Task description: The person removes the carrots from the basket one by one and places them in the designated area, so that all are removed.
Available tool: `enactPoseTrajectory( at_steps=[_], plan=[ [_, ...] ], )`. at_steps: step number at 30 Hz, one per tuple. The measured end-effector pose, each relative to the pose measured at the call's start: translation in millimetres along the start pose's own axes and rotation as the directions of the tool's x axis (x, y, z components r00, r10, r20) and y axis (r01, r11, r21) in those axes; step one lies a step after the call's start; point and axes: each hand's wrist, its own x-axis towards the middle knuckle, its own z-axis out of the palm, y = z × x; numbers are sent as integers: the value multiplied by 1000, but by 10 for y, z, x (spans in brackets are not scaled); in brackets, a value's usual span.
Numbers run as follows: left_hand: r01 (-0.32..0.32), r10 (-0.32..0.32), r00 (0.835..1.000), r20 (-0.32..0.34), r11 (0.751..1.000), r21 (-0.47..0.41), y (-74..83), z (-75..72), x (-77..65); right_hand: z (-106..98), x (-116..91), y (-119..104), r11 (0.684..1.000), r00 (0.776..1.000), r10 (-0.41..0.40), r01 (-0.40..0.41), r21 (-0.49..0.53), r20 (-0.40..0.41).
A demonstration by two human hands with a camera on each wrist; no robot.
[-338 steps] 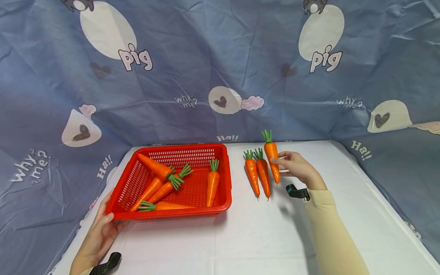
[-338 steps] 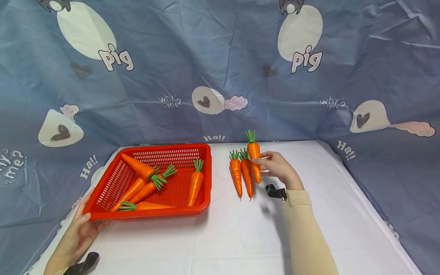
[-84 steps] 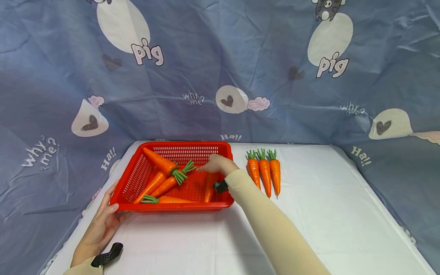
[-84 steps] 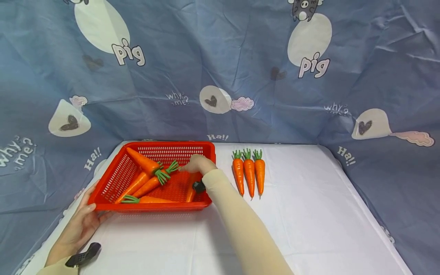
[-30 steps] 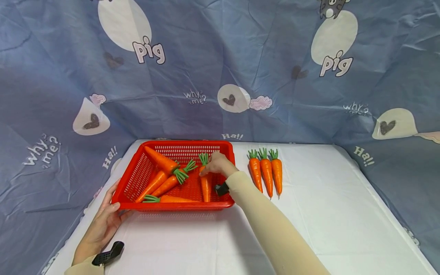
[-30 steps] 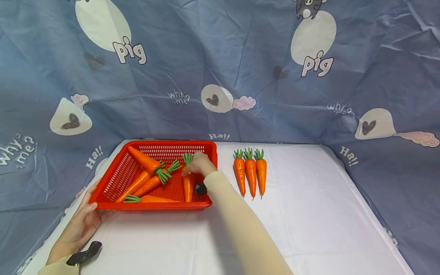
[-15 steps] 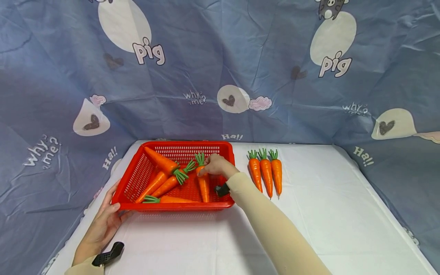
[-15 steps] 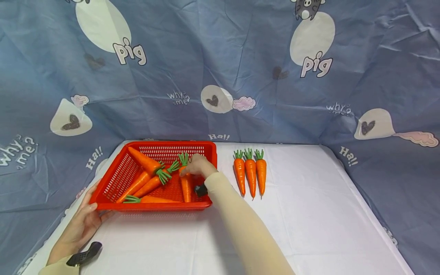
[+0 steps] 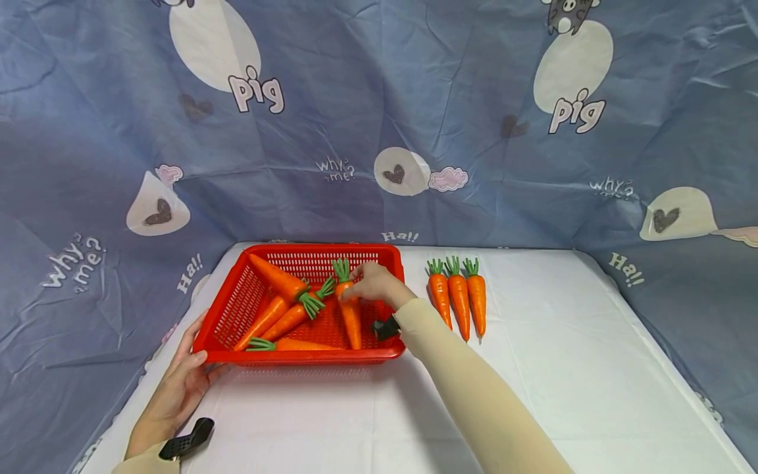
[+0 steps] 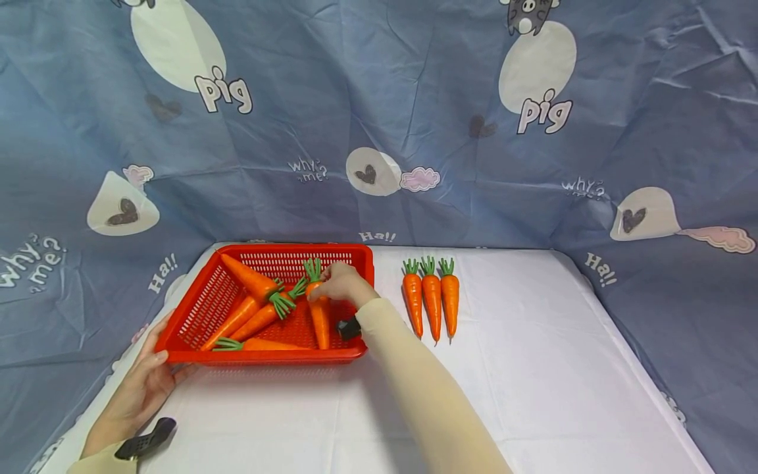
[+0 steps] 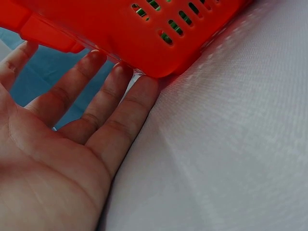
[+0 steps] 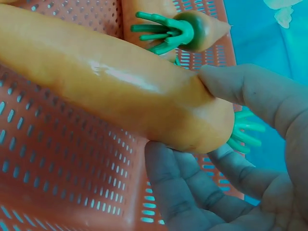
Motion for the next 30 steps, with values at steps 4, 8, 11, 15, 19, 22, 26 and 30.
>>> enactPoseTrajectory(
  at_steps=[4,8,11,15,19,22,26,30],
  plan=[
    [-4,4,1000,8,1000,2,-5,-1,4,-35,-20,-12,1000,1000,-7,8,26,-15],
    [-5,5,1000,11,1000,10,-10,-12,4,-78,-45,-37,998,1000,-17,18,55,-15],
    [-6,6,1000,11,1000,0,-15,-23,3,-117,-64,-53,997,999,-27,29,66,-19],
    [-11,11,1000,10,1000,-15,-26,-30,1,-166,-77,-50,995,999,-40,41,86,-23],
    [-16,16,1000,7,1000,-18,-35,-30,0,-219,-101,-50,992,998,-61,63,112,-24],
    [-11,11,1000,10,999,-32,-36,-33,2,-267,-142,-62,989,997,-72,75,127,-27],
    [-9,9,1000,2,999,-36,-42,-32,-1,-341,-187,-54,987,997,-76,80,137,-33],
    [-7,7,1000,1,1000,-24,-43,-32,-2,-411,-216,-28,988,996,-78,83,127,-41]
  ],
)
